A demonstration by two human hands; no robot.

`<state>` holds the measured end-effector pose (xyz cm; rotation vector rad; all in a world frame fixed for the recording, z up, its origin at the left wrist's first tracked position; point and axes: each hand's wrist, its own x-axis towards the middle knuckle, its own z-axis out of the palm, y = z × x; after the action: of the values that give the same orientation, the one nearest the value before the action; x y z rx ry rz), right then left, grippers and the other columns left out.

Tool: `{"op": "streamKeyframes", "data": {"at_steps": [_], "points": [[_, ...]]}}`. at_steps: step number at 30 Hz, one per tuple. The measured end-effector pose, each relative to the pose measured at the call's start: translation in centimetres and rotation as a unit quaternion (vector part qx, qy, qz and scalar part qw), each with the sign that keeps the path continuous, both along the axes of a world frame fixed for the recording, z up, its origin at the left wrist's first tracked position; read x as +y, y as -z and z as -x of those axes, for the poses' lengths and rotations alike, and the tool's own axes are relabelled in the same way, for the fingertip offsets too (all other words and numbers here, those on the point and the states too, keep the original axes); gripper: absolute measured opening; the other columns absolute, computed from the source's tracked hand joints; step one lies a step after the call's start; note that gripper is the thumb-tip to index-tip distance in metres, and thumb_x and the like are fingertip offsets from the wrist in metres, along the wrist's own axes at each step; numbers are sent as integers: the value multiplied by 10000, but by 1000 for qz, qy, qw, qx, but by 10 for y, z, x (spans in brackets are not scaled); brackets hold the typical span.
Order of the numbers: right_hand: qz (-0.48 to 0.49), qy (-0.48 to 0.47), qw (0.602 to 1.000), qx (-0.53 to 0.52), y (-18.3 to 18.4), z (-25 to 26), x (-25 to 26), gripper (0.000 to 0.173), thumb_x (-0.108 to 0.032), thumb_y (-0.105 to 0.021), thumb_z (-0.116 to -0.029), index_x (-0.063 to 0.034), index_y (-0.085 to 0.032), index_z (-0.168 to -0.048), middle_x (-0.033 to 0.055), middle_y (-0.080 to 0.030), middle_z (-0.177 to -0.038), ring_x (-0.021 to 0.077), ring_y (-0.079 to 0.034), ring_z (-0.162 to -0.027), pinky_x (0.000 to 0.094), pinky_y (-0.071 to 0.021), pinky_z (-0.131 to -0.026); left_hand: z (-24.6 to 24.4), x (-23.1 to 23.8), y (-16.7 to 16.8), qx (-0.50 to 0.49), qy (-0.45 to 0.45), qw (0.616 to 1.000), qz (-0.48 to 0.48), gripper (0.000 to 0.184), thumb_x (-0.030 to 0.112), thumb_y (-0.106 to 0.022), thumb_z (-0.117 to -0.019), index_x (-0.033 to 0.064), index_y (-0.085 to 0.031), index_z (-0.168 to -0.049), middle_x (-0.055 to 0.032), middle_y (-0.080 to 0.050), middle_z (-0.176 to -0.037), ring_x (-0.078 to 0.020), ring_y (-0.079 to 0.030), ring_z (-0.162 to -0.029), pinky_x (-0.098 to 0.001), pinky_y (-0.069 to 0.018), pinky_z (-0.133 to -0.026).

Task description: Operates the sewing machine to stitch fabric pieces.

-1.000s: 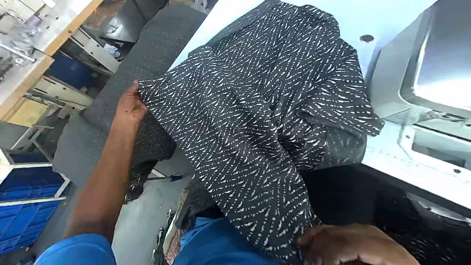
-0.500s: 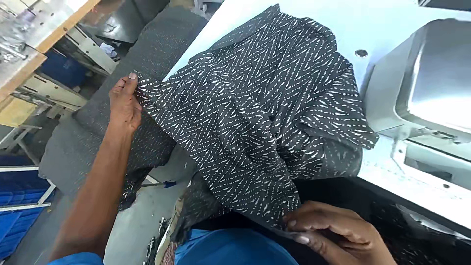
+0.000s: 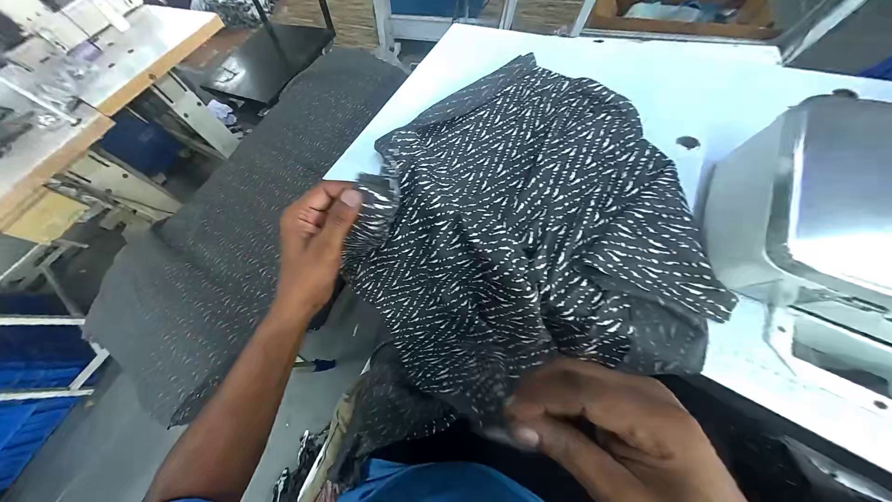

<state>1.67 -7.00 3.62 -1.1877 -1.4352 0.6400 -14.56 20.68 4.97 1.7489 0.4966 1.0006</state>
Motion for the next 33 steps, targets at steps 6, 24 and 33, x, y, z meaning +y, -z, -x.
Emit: {"op": "streamKeyframes", "data": {"at_steps": [6, 24, 33], "points": [[-57, -34, 991, -115, -55, -6, 76, 162, -222, -628, -1016, -144, -766, -984, -94, -713, -906, -19, -658, -791, 166, -575, -691, -16, -46, -14, -32, 88, 993, 67, 214, 168, -529, -1075, 54, -684, -1168, -8, -695, -939, -53, -655, -785, -226, -577, -715], [-24, 80, 993, -82, -61, -21, 121, 22, -137, -715, -947, -115, -718, -949, -71, -654, -724, 7, -561, -549, 150, -446, -441, 1, -48, -15, -64, 118, 991, 13, 200, 50, -516, -1044, -33, -691, -1093, -21, -692, -939, -50, -643, -826, -212, -557, -746], [38, 221, 929, -294, -22, -70, 133, 237, -217, -579, -1046, -44, -685, -1167, 109, -697, -1041, 224, -676, -754, 404, -575, -659, 103, -1, -91, 33, -97, 990, -97, 134, -3, -508, -935, 26, -628, -884, -7, -661, -782, -97, -655, -714, -276, -579, -694]]}}
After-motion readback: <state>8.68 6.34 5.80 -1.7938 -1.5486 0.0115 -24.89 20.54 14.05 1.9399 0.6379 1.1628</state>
